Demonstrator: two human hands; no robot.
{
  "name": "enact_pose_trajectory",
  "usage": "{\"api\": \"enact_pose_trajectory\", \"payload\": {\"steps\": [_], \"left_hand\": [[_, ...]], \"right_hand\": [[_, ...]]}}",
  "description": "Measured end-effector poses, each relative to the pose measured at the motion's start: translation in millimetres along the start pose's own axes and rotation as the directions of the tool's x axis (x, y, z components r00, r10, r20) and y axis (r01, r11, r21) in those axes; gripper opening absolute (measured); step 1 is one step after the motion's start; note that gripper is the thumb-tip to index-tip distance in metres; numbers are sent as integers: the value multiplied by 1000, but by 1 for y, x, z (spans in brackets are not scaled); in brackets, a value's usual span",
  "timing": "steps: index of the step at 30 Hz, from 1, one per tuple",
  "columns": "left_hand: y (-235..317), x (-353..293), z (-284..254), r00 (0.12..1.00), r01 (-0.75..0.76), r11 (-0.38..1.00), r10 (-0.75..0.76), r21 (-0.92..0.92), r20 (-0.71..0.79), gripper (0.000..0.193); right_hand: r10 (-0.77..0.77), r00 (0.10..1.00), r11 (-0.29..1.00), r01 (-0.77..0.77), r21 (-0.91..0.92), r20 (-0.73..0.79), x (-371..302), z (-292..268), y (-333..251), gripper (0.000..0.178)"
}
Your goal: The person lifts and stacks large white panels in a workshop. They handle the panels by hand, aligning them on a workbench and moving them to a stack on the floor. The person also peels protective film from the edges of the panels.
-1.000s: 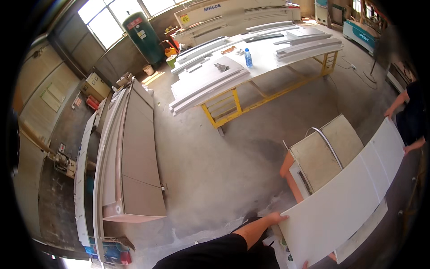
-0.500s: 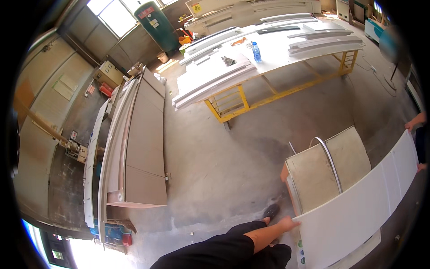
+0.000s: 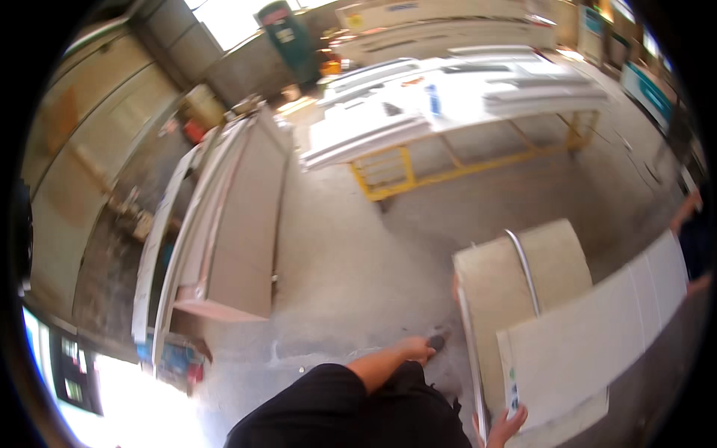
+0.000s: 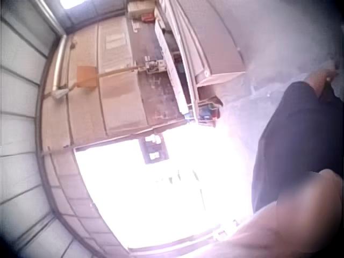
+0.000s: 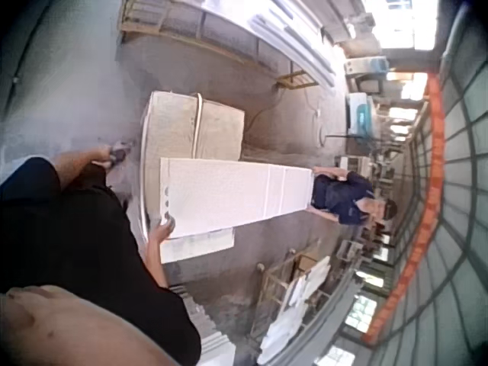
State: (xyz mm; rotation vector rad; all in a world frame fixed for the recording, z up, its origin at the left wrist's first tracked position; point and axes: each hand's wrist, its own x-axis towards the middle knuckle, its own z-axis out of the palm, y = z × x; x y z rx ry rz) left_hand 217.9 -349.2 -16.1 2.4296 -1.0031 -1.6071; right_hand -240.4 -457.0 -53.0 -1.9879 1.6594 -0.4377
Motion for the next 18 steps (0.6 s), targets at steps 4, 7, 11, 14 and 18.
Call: {"api": "enact_pose_trajectory", "payload": {"steps": [4,7,11,14,18], "left_hand": [[-47,-1,58,973,-119,959,61,-256,-223,46],[-89,-3,55,968,-96,759,-80,-644,-238,40],[-91,55,-11,901,12,458,-390,-889,-189,30],[-25,110,-75,872,-50,288,-455,-956,-182,31],[40,244,-189,889,-197,648,-198,-736,-412,53]], "right_hand": [[64,997,950,-47,-310,45,23,-39,-10,72],[75,988,897,-7,-441,138,33,-44,-20,83],[115,993,920,-95,-381,30,44,-54,-14,78],[182,983,935,-166,-314,22,53,-59,-24,72],[322,945,932,-304,-199,66,55,-39,-49,68]]}}
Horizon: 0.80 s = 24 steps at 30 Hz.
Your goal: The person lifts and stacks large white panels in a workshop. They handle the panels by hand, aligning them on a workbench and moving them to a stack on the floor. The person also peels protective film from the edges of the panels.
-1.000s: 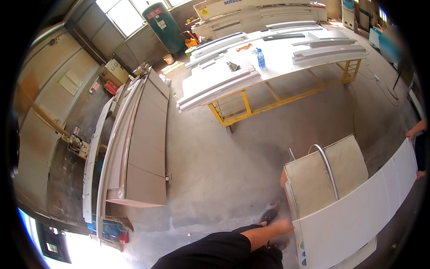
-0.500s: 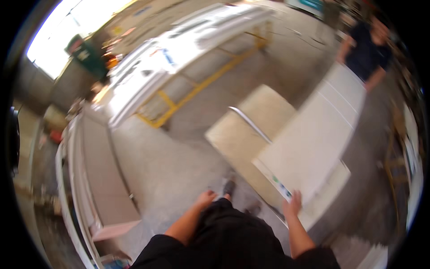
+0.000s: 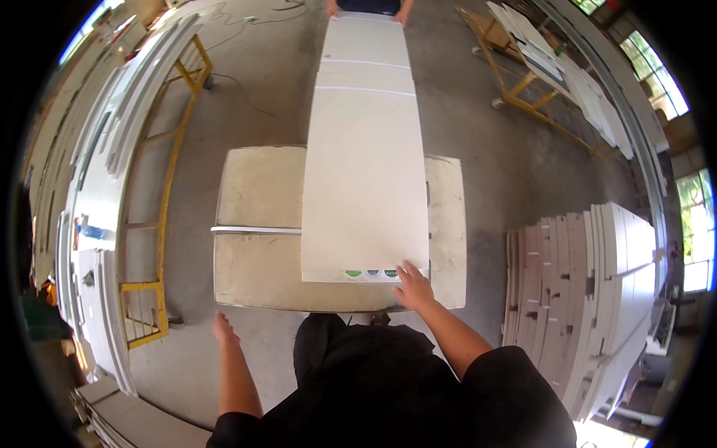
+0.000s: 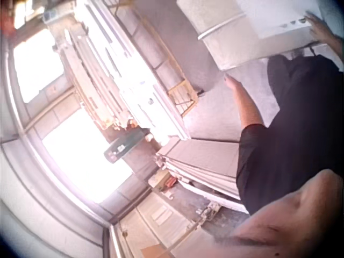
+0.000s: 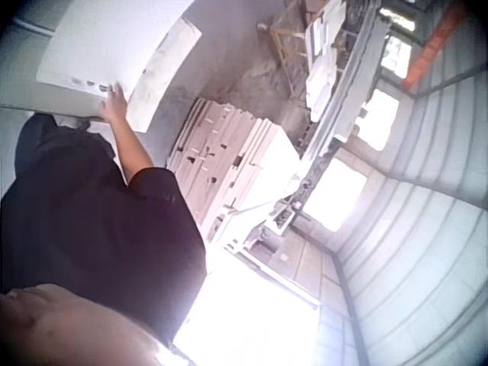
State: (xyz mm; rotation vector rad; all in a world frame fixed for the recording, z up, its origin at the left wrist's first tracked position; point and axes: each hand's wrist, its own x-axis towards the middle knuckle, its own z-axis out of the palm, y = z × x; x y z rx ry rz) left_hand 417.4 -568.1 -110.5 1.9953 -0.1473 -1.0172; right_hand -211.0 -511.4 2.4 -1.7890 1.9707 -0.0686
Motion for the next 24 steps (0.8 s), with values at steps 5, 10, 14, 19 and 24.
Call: {"api": "enact_pose_trajectory", "payload": {"steps": [5,10,14,19,24], "left_hand": [[138,88,129,958,-238,945,190,225,216,60],[173,125,216,937,-287,844,150,453,315,64],[151,142,235,944,-324,930,305,174,129,60],[176,167,204,948,80,940,31,-330,317,44],[280,-84,226,710,-63,855,401,-515,579,28]], "right_hand": [[344,933,883,-358,305,102,-34,4,-27,68],[425,862,824,-494,276,276,-116,2,-59,71],[527,779,754,-613,235,341,-155,-3,-53,69],[504,837,765,-548,339,215,-122,-21,-43,58],[294,954,841,-232,489,-54,-43,-88,-103,44]]}}
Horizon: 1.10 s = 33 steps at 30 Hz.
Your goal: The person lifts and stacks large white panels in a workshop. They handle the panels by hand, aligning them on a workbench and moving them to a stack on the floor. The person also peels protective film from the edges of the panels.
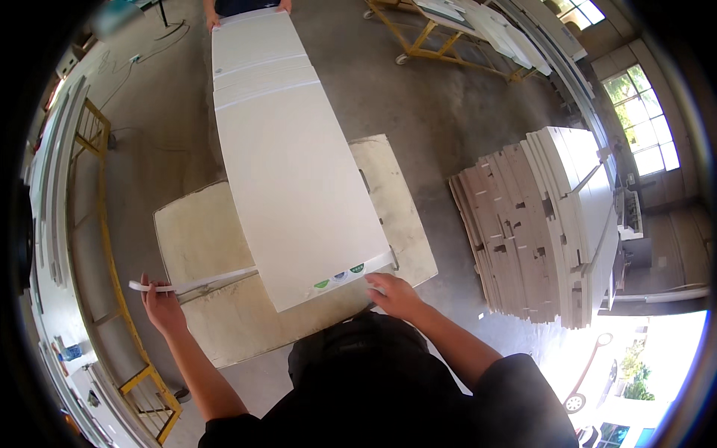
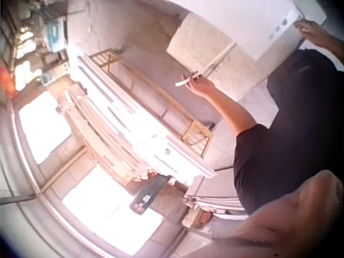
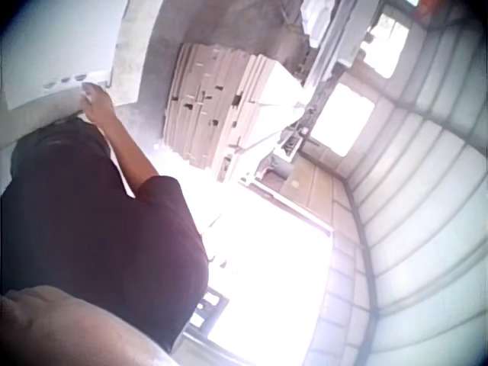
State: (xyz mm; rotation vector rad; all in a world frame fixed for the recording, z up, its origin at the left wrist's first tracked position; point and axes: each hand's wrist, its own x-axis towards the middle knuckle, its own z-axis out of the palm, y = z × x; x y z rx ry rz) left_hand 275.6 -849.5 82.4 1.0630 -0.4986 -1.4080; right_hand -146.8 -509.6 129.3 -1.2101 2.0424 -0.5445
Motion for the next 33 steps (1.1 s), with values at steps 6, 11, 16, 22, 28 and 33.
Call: {"api": "enact_pose_trajectory", "payload": {"steps": [6,11,16,22,28,33], "left_hand": [[4,-124,168,430,-901,-85,-52,425,901,37],[-9,-151,205,418,-894,-266,-207,360,884,40],[16,-131,165,549,-781,-361,-7,510,836,39],[18,-138,151,766,-618,-202,65,760,640,40],[40,-164,192,744,-623,-188,157,759,649,36],[94,-175,216,715,-651,-100,253,752,652,38]], "right_hand": [[-859,511,512,854,-91,-28,51,-56,-196,53],[-334,886,783,451,-428,322,108,-70,-140,36],[59,998,879,-41,-474,23,110,-125,78,22],[352,917,797,-399,-454,-188,56,-201,235,34],[362,877,849,-450,-276,-315,78,-199,237,36],[340,918,899,-253,357,-204,121,-170,283,25]]}}
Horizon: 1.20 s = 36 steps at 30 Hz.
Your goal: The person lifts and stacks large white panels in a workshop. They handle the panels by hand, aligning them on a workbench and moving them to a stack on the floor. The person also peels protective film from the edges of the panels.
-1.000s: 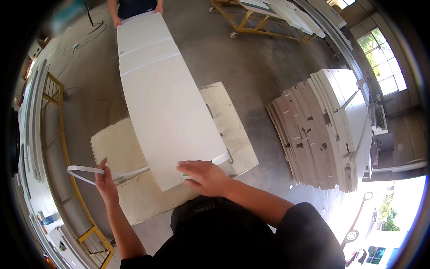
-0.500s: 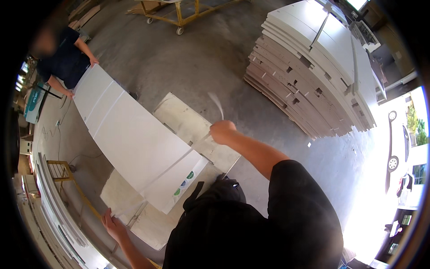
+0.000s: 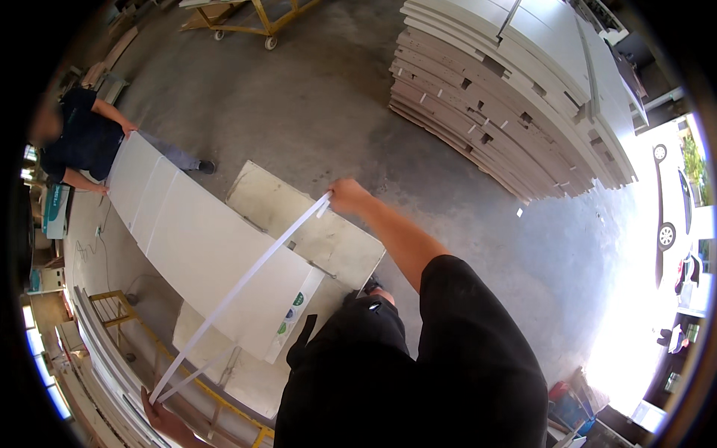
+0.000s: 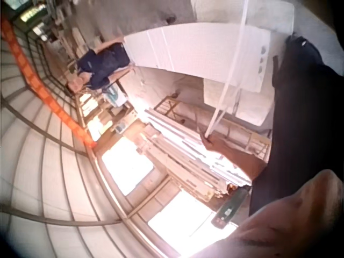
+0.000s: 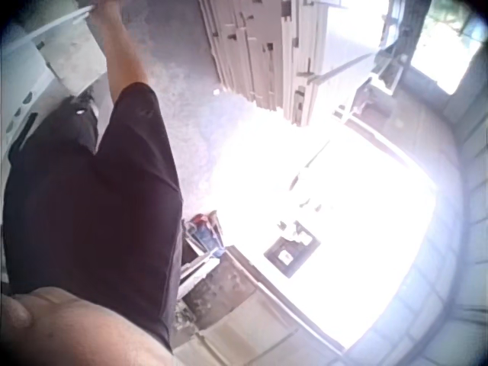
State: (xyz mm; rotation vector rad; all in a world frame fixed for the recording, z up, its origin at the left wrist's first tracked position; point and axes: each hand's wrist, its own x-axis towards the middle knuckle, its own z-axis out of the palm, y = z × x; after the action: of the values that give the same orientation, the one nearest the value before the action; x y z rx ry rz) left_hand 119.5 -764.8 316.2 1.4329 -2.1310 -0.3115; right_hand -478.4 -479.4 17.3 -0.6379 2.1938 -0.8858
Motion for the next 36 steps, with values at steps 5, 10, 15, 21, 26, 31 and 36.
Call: {"api": "enact_pose_trajectory", "payload": {"steps": [5,10,15,21,26,31,36], "left_hand": [[121,-25,-35,993,121,978,-118,171,-29,37],[138,-35,-44,998,26,948,-46,318,54,38],[145,-47,-50,979,137,929,-179,344,94,43],[98,-58,-36,990,92,991,-102,98,98,32],[116,-60,8,982,17,992,-40,126,184,25],[113,-59,86,935,-4,1000,1,9,356,23],[66,-57,159,868,-174,982,188,-73,459,20]], "right_hand": [[-104,982,986,82,143,157,-10,65,-37,24],[-59,994,969,79,-232,90,2,124,-45,22],[-9,989,968,46,-247,151,17,185,-44,22],[-10,985,992,32,-122,174,31,198,-23,22],[-8,982,997,24,-80,191,26,191,-26,24],[-89,994,965,101,-244,59,-8,173,-56,27],[-306,952,945,303,-120,-4,-27,158,-67,25]]}}
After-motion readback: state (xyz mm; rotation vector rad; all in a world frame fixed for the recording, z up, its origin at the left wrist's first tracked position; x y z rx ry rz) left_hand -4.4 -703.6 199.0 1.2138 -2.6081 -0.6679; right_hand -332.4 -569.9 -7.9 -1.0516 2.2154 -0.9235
